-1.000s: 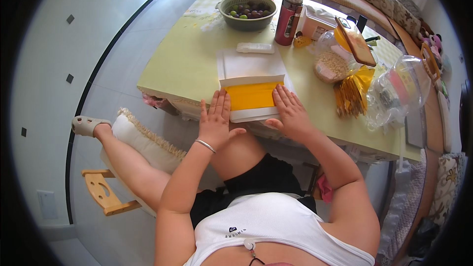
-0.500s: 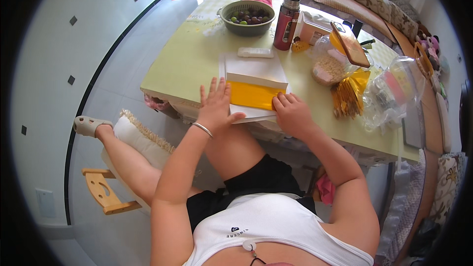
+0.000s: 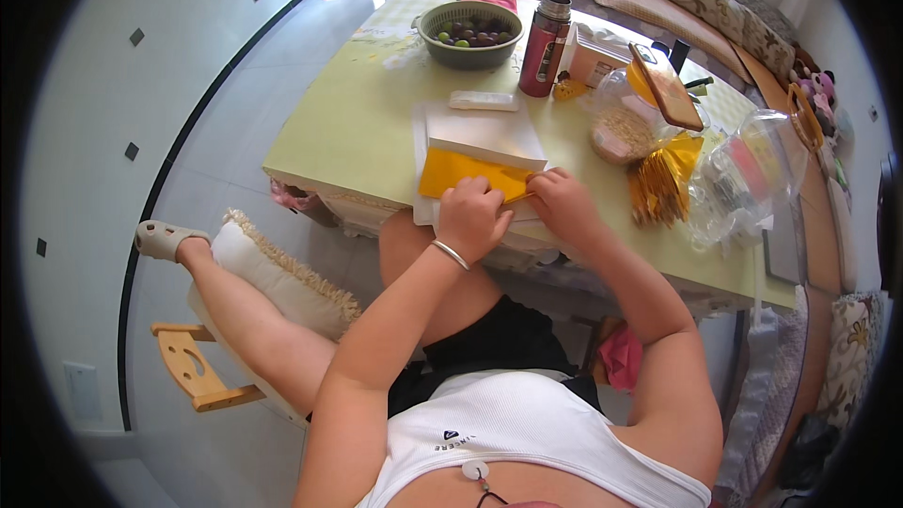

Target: The person sits at a table and folds a yellow sheet of paper into a triangular shape using a white paper as a guide. They repeat this folding process multiple times, stacking the finished yellow triangles on the table.

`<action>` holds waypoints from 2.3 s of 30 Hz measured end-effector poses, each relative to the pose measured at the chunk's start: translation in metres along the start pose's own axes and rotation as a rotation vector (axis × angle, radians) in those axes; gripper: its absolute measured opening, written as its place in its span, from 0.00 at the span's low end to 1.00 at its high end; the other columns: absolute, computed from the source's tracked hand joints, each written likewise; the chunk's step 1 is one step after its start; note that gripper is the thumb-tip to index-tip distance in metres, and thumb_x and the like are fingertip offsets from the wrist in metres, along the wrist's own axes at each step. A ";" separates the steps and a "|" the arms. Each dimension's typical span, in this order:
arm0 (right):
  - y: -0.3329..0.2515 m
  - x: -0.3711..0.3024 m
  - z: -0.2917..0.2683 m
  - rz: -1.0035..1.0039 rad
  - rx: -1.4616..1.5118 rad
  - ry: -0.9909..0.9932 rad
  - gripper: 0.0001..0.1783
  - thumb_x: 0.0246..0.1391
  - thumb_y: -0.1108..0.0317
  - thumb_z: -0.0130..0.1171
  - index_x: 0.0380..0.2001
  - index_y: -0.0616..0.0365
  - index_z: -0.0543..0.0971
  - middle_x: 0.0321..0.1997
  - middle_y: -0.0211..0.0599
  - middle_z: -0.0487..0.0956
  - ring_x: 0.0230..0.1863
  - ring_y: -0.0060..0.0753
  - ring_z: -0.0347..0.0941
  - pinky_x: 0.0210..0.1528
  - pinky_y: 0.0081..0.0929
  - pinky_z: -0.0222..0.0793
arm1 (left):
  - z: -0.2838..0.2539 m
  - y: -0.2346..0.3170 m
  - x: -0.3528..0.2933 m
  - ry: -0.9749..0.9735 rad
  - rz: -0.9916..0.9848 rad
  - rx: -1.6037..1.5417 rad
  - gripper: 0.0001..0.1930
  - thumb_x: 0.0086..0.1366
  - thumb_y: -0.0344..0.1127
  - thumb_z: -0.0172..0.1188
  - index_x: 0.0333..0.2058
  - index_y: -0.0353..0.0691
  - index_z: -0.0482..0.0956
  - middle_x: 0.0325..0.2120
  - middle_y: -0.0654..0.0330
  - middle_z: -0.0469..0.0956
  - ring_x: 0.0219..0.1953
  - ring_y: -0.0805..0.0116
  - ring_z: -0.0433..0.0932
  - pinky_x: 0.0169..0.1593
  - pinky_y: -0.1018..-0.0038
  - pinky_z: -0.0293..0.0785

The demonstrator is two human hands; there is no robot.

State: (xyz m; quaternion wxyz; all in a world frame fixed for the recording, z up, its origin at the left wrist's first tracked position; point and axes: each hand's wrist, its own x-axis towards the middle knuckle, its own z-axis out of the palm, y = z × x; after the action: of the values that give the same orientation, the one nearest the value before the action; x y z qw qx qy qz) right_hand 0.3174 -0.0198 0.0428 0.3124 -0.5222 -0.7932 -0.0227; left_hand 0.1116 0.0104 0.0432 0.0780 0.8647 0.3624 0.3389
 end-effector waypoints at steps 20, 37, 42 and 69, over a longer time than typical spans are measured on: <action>-0.013 -0.008 0.012 -0.125 -0.133 -0.186 0.35 0.58 0.56 0.60 0.63 0.65 0.67 0.72 0.50 0.62 0.76 0.47 0.52 0.77 0.44 0.44 | 0.040 -0.011 0.020 0.090 -0.437 0.028 0.11 0.53 0.38 0.67 0.17 0.40 0.80 0.27 0.53 0.77 0.32 0.52 0.78 0.39 0.58 0.75; -0.013 -0.006 0.016 -0.092 -0.152 -0.324 0.51 0.60 0.35 0.51 0.68 0.72 0.57 0.75 0.55 0.55 0.78 0.50 0.43 0.78 0.43 0.37 | 0.041 -0.013 0.024 0.057 -0.443 0.115 0.12 0.53 0.39 0.67 0.17 0.40 0.81 0.27 0.52 0.78 0.32 0.51 0.79 0.39 0.58 0.76; -0.013 -0.005 0.011 -0.086 -0.080 -0.380 0.48 0.55 0.33 0.56 0.70 0.53 0.61 0.75 0.59 0.52 0.78 0.56 0.42 0.77 0.46 0.37 | 0.015 -0.018 0.011 -0.022 -0.300 -0.074 0.07 0.52 0.34 0.65 0.22 0.39 0.77 0.28 0.53 0.76 0.33 0.52 0.76 0.39 0.58 0.74; -0.041 0.007 0.026 -0.040 0.296 -0.123 0.13 0.49 0.65 0.68 0.37 0.54 0.79 0.55 0.42 0.78 0.62 0.55 0.70 0.65 0.52 0.64 | -0.066 -0.055 -0.027 -0.114 0.352 0.038 0.19 0.45 0.24 0.61 0.39 0.40 0.82 0.41 0.57 0.78 0.45 0.54 0.77 0.53 0.61 0.70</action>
State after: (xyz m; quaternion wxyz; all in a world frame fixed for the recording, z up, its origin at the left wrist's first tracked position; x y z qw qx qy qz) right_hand 0.2693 -0.0237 0.0374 0.3364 -0.4548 -0.8158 0.1199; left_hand 0.0239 0.0243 0.0585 0.0217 0.9339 0.2068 0.2907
